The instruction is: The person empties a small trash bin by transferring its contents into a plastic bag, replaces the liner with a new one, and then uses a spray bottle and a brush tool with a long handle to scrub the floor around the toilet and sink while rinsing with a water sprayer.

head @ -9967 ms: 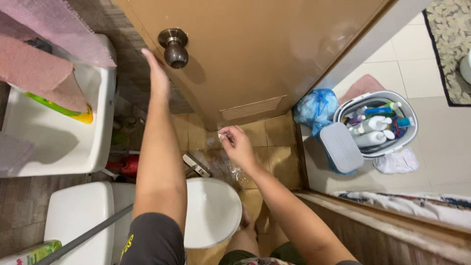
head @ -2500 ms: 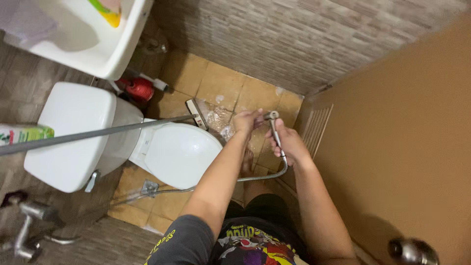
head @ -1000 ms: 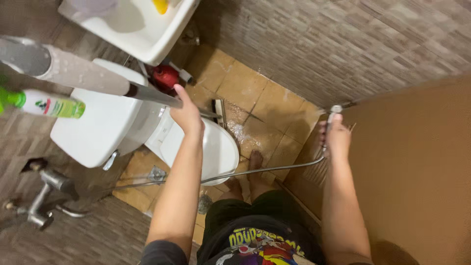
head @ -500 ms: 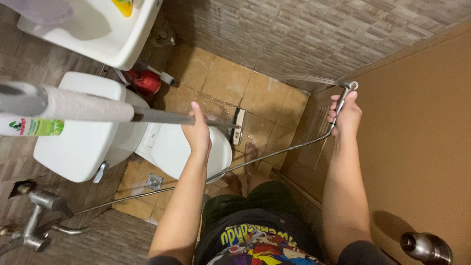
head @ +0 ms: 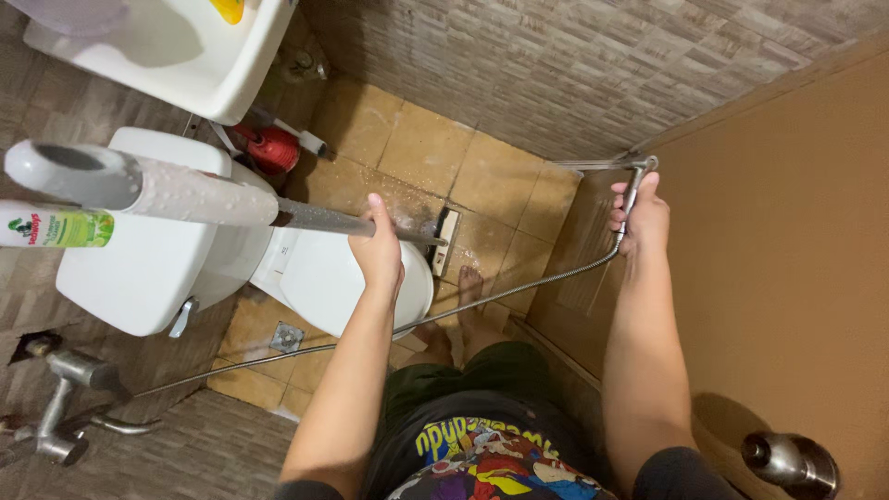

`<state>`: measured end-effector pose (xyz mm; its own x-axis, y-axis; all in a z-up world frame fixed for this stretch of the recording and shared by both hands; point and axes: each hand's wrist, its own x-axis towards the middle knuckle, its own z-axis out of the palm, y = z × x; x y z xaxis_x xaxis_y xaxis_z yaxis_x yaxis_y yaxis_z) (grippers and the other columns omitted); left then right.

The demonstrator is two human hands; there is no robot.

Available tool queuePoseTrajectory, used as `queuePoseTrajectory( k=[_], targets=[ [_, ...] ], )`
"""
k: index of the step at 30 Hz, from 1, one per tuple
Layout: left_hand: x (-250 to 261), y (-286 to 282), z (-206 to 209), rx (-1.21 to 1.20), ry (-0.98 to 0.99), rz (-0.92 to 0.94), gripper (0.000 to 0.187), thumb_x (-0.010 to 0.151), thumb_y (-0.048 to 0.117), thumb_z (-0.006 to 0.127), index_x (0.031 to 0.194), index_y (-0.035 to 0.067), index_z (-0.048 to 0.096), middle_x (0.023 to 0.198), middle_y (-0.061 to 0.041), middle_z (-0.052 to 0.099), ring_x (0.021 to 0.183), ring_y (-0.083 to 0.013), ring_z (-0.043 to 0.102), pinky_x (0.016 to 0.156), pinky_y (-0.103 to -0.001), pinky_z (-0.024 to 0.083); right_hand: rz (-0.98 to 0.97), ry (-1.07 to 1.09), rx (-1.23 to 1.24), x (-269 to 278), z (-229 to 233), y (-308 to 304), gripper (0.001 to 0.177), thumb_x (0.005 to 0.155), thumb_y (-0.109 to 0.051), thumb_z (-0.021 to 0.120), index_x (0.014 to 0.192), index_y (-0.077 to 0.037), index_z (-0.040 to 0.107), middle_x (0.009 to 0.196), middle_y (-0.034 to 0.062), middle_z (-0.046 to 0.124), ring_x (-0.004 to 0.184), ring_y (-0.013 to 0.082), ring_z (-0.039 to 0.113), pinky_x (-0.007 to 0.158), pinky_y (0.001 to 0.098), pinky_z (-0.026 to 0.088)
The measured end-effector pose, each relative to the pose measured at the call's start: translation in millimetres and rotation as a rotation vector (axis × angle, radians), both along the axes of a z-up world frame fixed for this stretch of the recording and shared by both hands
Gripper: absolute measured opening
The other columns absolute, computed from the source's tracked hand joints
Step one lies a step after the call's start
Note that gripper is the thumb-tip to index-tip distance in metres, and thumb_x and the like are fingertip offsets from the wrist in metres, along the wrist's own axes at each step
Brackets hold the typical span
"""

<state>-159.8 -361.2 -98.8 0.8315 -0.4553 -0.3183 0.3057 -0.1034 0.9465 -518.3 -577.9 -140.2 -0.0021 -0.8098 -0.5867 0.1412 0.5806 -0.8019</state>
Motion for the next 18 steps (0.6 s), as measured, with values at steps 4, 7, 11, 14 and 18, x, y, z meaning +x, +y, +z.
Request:
queuePoseTrajectory(
  k=[4, 7, 11, 14, 18],
  targets=[
    [0.7, -4.7, 1.9, -0.01, -0.037, 0.021, 0.051, 0.103, 0.04, 0.062, 0.066, 0.007, 0.053, 0.063, 0.002, 0.05, 0.061, -0.0089, 0.041, 0.055, -0.03, 0.035, 0.107, 0.037, 0.073, 4.5, 3.8, 1.5, 0.065, 0.107, -0.06, 0.04, 0.097, -0.001, 0.065, 0.068, 0.0026, 0.054, 0.047, 0.0107, 0.043, 0.042, 0.0267, 0.033],
    [3.0, -4.0, 3.3, -0.004, -0.042, 0.033, 0.051, 0.104, 0.04, 0.062, 0.067, 0.006, 0.053, 0.065, 0.002, 0.049, 0.062, -0.0096, 0.041, 0.056, -0.03, 0.035, 0.045, 0.05, 0.049, -1.9, 3.4, 5.3, 0.064, 0.108, -0.06, 0.038, 0.097, -0.003, 0.067, 0.069, 0.0016, 0.055, 0.048, 0.0101, 0.043, 0.043, 0.0272, 0.034],
    [5.9, -2.6, 7.7, -0.012, -0.073, 0.05, 0.051, 0.104, 0.04, 0.061, 0.067, 0.006, 0.056, 0.065, 0.003, 0.05, 0.063, -0.0084, 0.042, 0.057, -0.029, 0.036, 0.051, 0.191, 0.035, -17.4, -5.4, 10.4, 0.065, 0.11, -0.058, 0.036, 0.093, -0.002, 0.065, 0.068, 0.0029, 0.053, 0.048, 0.0113, 0.042, 0.043, 0.0284, 0.034],
    [7.7, 0.9, 10.0, -0.015, -0.037, 0.101, 0.049, 0.103, 0.038, 0.062, 0.068, 0.006, 0.054, 0.063, 0.003, 0.047, 0.061, -0.0083, 0.038, 0.054, -0.029, 0.031, 0.131, 0.17, 0.135, -22.9, -18.1, 20.2, 0.066, 0.109, -0.058, 0.033, 0.091, -0.003, 0.065, 0.066, 0.0026, 0.051, 0.047, 0.0111, 0.041, 0.041, 0.0278, 0.034],
    [12.1, 3.9, 10.9, -0.047, -0.013, 0.122, 0.051, 0.104, 0.039, 0.061, 0.065, 0.007, 0.049, 0.062, 0.004, 0.042, 0.06, -0.0081, 0.035, 0.053, -0.029, 0.029, 0.217, 0.058, 0.23, -21.2, -25.6, 40.1, 0.061, 0.11, -0.057, 0.036, 0.093, -0.004, 0.062, 0.066, 0.002, 0.051, 0.046, 0.0105, 0.039, 0.041, 0.0266, 0.031]
  ],
)
